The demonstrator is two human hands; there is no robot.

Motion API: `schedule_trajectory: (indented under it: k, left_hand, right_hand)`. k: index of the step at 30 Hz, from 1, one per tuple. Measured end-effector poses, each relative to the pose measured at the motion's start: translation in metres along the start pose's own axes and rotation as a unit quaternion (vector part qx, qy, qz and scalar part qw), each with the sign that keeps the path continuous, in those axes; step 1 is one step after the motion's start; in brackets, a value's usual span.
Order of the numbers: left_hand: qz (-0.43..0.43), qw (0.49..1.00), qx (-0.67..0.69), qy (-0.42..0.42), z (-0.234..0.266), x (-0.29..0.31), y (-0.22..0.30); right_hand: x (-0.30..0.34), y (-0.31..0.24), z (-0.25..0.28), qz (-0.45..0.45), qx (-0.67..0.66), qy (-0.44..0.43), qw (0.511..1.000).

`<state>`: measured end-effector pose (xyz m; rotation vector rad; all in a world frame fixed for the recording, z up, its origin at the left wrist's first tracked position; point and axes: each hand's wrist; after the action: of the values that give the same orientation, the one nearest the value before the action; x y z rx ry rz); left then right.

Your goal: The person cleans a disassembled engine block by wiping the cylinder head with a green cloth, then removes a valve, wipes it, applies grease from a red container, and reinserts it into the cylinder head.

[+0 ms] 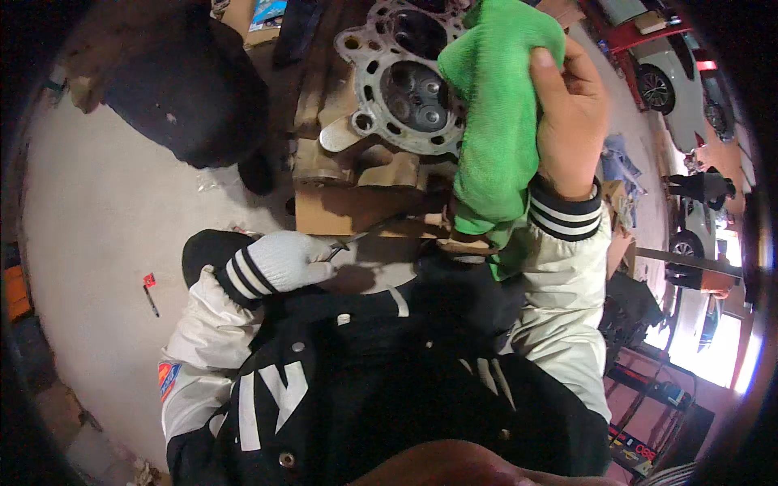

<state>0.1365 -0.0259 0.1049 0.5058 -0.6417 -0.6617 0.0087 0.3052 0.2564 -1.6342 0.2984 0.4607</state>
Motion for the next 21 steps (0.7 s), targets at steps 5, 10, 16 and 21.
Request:
schedule_trajectory:
  k: [5,10,16,21]
  left_hand:
    - [0.003,0.999,-0.028,-0.021,-0.003,-0.001,-0.003]
    - [-0.060,0.996,0.060,-0.018,0.015,0.007,0.013]
    - [-0.142,0.874,0.460,0.071,0.056,0.034,0.097]
    - [-0.197,0.902,0.237,0.302,0.061,-0.003,0.158]
  right_hand:
    - [0.000,-0.001,0.018,-0.082,-0.339,-0.022,0.937]
    - [0.017,-0.007,0.023,-0.100,-0.454,-0.068,0.883]
    - [0.046,-0.032,0.016,-0.028,-0.389,0.026,0.921]
    - [0.103,-0.044,-0.014,0.083,-0.223,0.084,0.968]
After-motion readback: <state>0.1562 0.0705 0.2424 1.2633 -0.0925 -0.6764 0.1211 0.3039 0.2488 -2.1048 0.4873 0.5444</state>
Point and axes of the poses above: each hand's wrist, its own x-axis away from the middle knuckle, its own z-axis out of the back of the hand, y = z × x, and after that the axes turned 15 degrees about -x, right-handed
